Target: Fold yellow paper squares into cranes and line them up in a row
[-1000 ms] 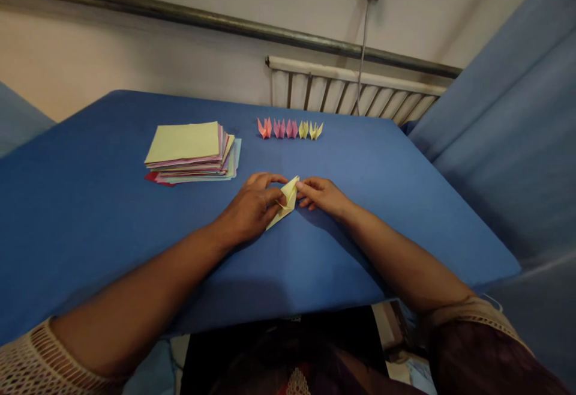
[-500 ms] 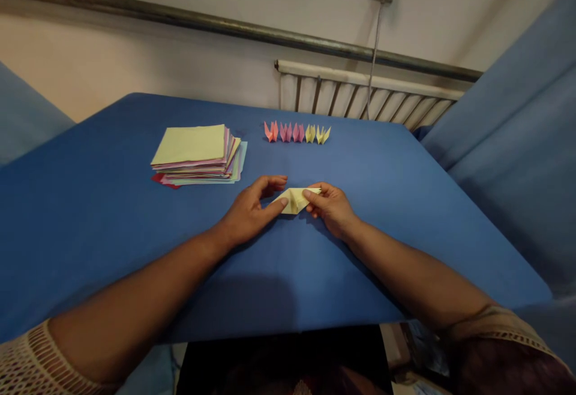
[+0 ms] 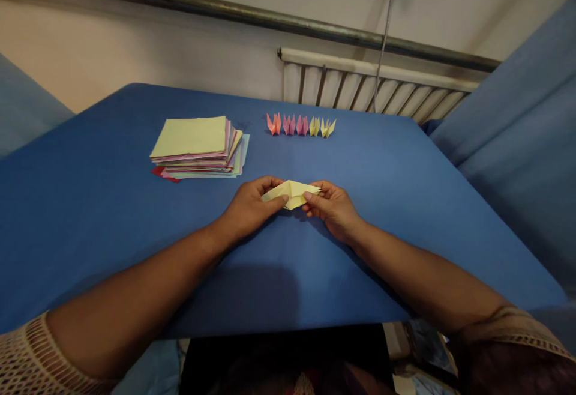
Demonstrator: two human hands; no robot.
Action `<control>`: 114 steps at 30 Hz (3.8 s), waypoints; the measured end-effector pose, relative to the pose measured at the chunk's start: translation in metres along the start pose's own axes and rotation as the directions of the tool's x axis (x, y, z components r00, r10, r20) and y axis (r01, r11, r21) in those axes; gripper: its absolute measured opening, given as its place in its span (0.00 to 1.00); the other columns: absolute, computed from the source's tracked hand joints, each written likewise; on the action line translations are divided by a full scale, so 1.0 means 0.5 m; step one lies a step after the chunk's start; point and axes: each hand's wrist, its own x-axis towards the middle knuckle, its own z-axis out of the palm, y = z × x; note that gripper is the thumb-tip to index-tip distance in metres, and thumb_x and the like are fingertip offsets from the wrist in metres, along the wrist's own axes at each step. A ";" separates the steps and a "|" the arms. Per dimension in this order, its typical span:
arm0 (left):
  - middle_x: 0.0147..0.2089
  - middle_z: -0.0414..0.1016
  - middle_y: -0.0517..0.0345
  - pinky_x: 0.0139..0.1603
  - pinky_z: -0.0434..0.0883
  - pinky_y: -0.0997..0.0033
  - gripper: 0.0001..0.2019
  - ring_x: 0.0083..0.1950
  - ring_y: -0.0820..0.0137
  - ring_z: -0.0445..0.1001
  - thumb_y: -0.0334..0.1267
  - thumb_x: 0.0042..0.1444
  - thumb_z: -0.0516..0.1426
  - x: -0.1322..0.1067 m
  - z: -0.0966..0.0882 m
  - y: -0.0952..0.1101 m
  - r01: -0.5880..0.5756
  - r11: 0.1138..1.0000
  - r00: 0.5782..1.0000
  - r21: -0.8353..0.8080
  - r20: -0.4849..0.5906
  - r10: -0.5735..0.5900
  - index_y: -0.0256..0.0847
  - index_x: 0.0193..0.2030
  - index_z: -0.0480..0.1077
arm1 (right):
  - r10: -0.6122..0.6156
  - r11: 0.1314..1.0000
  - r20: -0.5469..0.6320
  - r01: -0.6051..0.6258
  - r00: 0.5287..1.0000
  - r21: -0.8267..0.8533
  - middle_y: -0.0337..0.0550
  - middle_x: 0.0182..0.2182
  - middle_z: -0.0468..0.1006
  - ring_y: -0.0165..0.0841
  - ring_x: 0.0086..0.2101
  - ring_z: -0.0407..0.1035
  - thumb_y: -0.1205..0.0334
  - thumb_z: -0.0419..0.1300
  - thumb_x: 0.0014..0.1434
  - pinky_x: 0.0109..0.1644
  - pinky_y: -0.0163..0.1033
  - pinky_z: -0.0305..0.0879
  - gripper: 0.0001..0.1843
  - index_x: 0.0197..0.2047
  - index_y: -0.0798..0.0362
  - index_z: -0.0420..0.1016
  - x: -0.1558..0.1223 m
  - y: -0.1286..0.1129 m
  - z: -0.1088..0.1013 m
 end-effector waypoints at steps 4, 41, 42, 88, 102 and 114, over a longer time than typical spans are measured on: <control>0.32 0.76 0.59 0.34 0.66 0.73 0.14 0.30 0.73 0.70 0.43 0.44 0.64 0.005 -0.003 0.000 0.095 0.974 0.995 -0.206 -0.010 -0.099 0.37 0.35 0.74 | -0.041 0.998 0.068 0.045 0.997 -0.043 0.36 0.29 0.79 0.25 0.27 0.70 0.61 0.75 0.42 0.30 0.31 0.67 0.20 0.38 0.51 0.73 0.000 0.004 -0.005; 0.38 0.78 0.58 0.44 0.70 0.69 0.06 0.40 0.67 0.75 0.40 0.49 0.60 -0.002 -0.019 0.012 -0.171 0.975 0.984 0.143 -0.035 0.178 0.41 0.33 0.75 | -0.095 0.963 -0.028 0.085 0.995 -0.256 0.36 0.21 0.78 0.29 0.21 0.72 0.46 0.71 0.44 0.22 0.32 0.64 0.22 0.31 0.52 0.71 0.004 -0.005 -0.002; 0.38 0.79 0.57 0.44 0.70 0.68 0.07 0.39 0.67 0.75 0.40 0.48 0.61 -0.003 -0.020 0.015 -0.170 0.972 0.985 0.165 -0.008 0.174 0.42 0.33 0.76 | -0.100 0.964 -0.040 0.087 0.994 -0.253 0.36 0.20 0.77 0.29 0.21 0.72 0.46 0.72 0.44 0.22 0.32 0.64 0.21 0.30 0.52 0.71 0.005 -0.004 -0.002; 0.40 0.80 0.54 0.42 0.71 0.68 0.20 0.38 0.68 0.75 0.44 0.47 0.64 0.003 -0.013 0.002 0.004 1.000 0.998 0.021 0.061 -0.005 0.39 0.47 0.78 | -0.164 0.948 0.071 0.177 0.984 -0.263 0.34 0.29 0.75 0.28 0.27 0.68 0.57 0.70 0.45 0.32 0.36 0.66 0.19 0.41 0.49 0.73 -0.008 -0.013 0.001; 0.41 0.78 0.55 0.44 0.71 0.65 0.22 0.40 0.64 0.76 0.51 0.45 0.66 -0.008 0.013 0.006 -0.145 0.961 0.987 0.235 0.105 0.123 0.39 0.43 0.72 | -0.382 0.707 -0.056 0.253 0.923 -0.660 0.32 0.20 0.66 0.27 0.22 0.57 0.51 0.67 0.50 0.27 0.35 0.54 0.17 0.23 0.50 0.64 -0.006 0.012 0.003; 0.26 0.71 0.63 0.26 0.61 0.73 0.11 0.26 0.72 0.67 0.45 0.47 0.59 0.014 0.003 -0.024 0.002 0.979 1.000 0.205 -0.018 0.002 0.39 0.30 0.72 | -0.266 0.836 0.001 0.231 0.964 -0.497 0.36 0.29 0.77 0.29 0.26 0.69 0.58 0.63 0.49 0.29 0.34 0.64 0.12 0.38 0.50 0.71 0.013 0.013 -0.012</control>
